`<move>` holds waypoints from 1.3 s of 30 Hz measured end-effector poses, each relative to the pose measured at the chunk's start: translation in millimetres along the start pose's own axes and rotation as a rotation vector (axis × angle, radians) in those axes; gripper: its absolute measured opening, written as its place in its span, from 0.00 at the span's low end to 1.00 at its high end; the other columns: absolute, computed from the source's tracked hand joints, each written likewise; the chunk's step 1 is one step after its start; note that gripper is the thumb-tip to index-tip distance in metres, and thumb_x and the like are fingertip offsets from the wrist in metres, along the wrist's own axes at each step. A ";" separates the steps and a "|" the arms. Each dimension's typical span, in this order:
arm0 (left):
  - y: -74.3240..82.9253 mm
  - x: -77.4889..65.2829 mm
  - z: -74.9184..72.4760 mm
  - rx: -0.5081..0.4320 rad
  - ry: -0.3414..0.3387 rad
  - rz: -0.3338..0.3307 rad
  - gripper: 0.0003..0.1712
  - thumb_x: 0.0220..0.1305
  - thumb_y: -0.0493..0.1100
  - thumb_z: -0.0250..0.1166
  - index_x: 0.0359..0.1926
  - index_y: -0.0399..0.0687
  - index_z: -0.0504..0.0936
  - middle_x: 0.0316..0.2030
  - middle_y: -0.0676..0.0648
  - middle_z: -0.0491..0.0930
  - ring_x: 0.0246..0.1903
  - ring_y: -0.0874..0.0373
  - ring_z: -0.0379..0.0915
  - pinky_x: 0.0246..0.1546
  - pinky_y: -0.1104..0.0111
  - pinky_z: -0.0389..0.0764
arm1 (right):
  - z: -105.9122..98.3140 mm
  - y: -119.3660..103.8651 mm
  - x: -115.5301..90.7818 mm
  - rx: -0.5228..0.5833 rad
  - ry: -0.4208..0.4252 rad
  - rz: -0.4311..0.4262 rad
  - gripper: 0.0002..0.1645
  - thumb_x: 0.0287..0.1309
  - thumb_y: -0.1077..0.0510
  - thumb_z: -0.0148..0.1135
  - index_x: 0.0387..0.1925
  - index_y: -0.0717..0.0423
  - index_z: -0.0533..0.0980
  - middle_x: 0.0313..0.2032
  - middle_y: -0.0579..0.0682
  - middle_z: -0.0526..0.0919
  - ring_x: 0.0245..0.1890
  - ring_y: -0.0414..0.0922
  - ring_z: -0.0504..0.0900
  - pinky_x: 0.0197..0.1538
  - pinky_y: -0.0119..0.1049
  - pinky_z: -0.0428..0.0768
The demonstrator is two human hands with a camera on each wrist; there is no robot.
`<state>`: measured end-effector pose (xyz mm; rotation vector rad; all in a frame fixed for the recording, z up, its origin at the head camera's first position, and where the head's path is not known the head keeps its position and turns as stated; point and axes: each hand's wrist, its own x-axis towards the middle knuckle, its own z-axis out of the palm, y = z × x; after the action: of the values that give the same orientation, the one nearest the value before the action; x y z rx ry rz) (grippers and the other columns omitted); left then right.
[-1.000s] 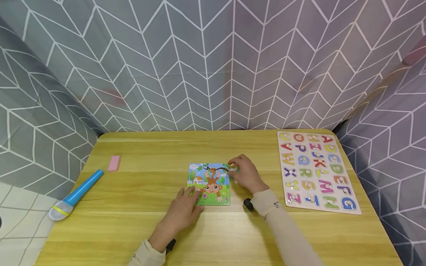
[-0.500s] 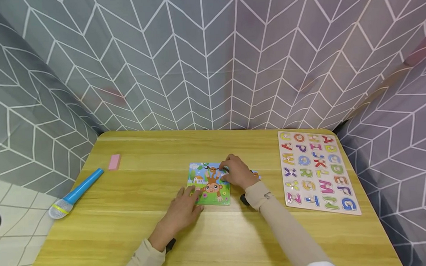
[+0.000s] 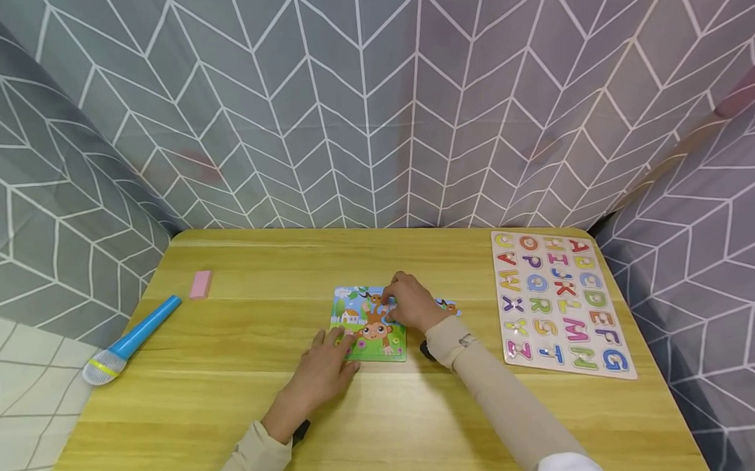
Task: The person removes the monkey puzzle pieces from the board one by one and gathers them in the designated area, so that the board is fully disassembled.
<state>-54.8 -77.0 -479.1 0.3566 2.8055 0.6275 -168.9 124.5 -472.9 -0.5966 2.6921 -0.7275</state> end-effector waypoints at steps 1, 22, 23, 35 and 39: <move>0.0 0.0 0.0 0.002 -0.001 -0.001 0.27 0.70 0.49 0.64 0.66 0.45 0.74 0.68 0.36 0.69 0.69 0.22 0.58 0.54 0.27 0.71 | 0.2 -0.6 0.1 0.005 0.003 0.003 0.14 0.50 0.60 0.78 0.41 0.55 0.86 0.49 0.55 0.76 0.48 0.52 0.73 0.51 0.47 0.78; 2.4 0.6 -0.4 0.077 -0.002 0.000 0.29 0.69 0.50 0.65 0.67 0.47 0.74 0.68 0.37 0.69 0.68 0.23 0.60 0.52 0.29 0.74 | 10.2 -6.1 7.9 0.029 0.026 0.117 0.16 0.43 0.56 0.83 0.30 0.54 0.81 0.52 0.56 0.72 0.57 0.56 0.68 0.55 0.49 0.77; 2.5 0.8 -0.2 0.079 0.001 0.001 0.29 0.69 0.50 0.65 0.67 0.46 0.74 0.68 0.37 0.69 0.68 0.23 0.60 0.52 0.29 0.74 | 10.1 -6.1 7.8 0.030 0.025 0.119 0.16 0.43 0.56 0.83 0.31 0.54 0.81 0.53 0.56 0.72 0.57 0.57 0.68 0.55 0.49 0.76; 2.0 1.0 3.5 0.093 -0.001 -0.005 0.29 0.68 0.50 0.66 0.66 0.46 0.75 0.68 0.37 0.69 0.68 0.23 0.60 0.52 0.29 0.74 | 10.0 -9.5 5.9 -0.011 0.032 0.101 0.13 0.49 0.57 0.79 0.31 0.54 0.80 0.50 0.55 0.73 0.52 0.54 0.69 0.49 0.46 0.75; 2.0 1.3 3.9 0.088 -0.004 -0.010 0.29 0.68 0.50 0.66 0.66 0.46 0.75 0.68 0.37 0.69 0.68 0.23 0.60 0.53 0.29 0.74 | 10.2 -8.3 4.9 -0.017 0.032 0.101 0.17 0.47 0.55 0.81 0.34 0.52 0.79 0.48 0.53 0.73 0.51 0.53 0.70 0.50 0.46 0.76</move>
<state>-54.5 -73.3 -481.9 0.3599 2.8357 0.5025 -166.7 111.5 -477.8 -0.4533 2.7370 -0.6941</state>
